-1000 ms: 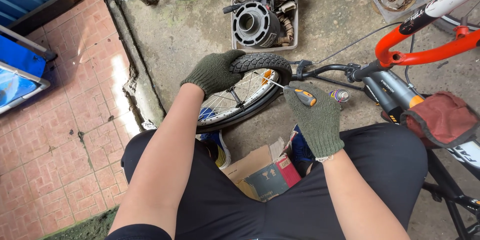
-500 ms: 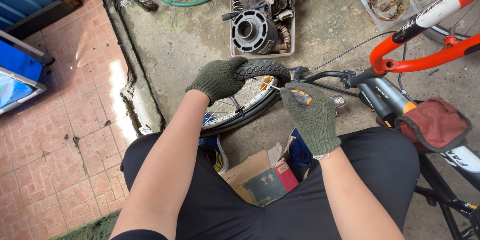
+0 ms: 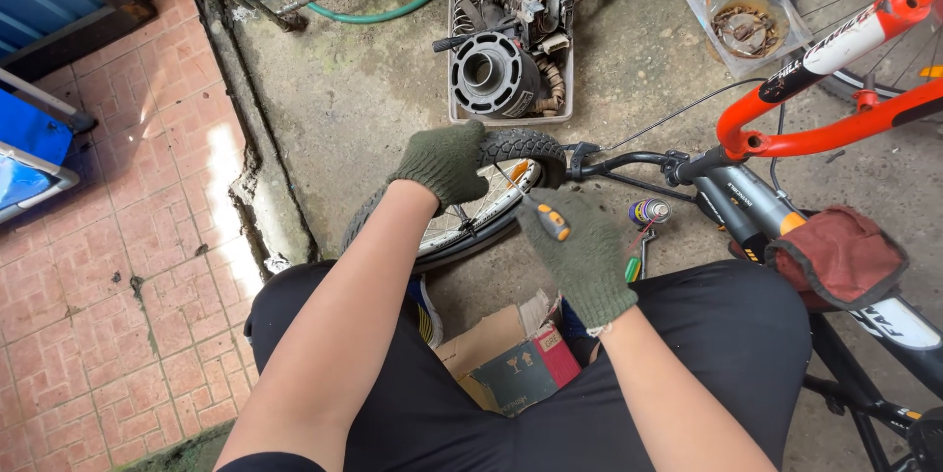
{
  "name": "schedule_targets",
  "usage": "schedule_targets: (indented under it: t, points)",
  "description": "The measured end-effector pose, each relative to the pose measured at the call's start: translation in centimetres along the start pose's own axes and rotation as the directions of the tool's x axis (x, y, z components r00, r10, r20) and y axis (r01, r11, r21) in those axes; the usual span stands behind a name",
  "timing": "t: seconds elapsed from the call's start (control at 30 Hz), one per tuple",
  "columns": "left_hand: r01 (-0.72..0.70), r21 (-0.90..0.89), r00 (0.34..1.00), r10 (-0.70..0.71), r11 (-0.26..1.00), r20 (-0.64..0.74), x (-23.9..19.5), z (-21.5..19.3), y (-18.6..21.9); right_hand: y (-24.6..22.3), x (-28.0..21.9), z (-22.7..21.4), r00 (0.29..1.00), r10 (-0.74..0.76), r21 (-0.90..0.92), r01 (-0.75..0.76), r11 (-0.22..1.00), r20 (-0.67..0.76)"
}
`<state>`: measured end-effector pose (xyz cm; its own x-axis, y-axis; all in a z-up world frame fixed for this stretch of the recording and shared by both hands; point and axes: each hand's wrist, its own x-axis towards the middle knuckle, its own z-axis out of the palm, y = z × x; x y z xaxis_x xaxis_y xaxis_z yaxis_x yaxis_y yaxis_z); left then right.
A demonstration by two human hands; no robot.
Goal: The person removes a bicycle tire from the rim using tire levers and their hands. They pry the tire bead over the rim edge, rotate the wheel to access different sections, and pull the tire off the rim completely.
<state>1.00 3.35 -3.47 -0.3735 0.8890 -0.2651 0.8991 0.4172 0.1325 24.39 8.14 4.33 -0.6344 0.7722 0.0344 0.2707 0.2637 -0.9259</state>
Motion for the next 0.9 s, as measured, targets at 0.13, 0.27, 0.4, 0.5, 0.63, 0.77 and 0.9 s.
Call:
schedule_targets:
  t: [0.13, 0.27, 0.4, 0.5, 0.63, 0.77, 0.9]
  points:
    - [-0.086, 0.051, 0.994, 0.089, 0.995, -0.062, 1.4, 0.8, 0.5, -3.9, -0.3, -0.1, 0.987, 0.157, -0.028, -0.156, 0.987, 0.038]
    - [-0.067, 0.092, 0.995, 0.073, 0.994, -0.061, 2.2, 0.8, 0.8, 2.2, -0.4, 0.8, 0.988, 0.075, -0.188, -0.049, 0.981, 0.132]
    - [-0.034, 0.106, 0.996, 0.042, 0.994, -0.074, 1.7, 0.2, 1.6, 5.3, 0.4, 1.2, 0.999, 0.037, -0.197, -0.041, 0.979, -0.025]
    - [0.003, 0.002, 0.998, -0.003, 1.000, -0.070, 0.9, -0.5, 1.5, 2.4, 1.2, -0.7, 0.921, -0.033, -0.317, 0.166, 0.934, 0.387]
    - [-0.004, 0.001, 0.997, 0.004, 1.000, -0.077, -1.0, -1.0, 0.3, 2.4, 0.7, -0.5, 0.944, -0.081, -0.317, 0.187, 0.930, 0.320]
    - [-0.043, -0.076, 0.996, 0.037, 0.996, -0.081, -4.8, -2.8, -1.1, 3.9, -0.3, -0.8, 0.923, -0.226, -0.090, 0.265, 0.960, 0.310]
    - [-0.052, -0.176, 0.993, 0.032, 0.983, -0.115, -8.1, -3.2, -1.8, -1.0, -2.5, 2.0, 0.961, -0.173, -0.246, 0.224, 0.943, 0.214]
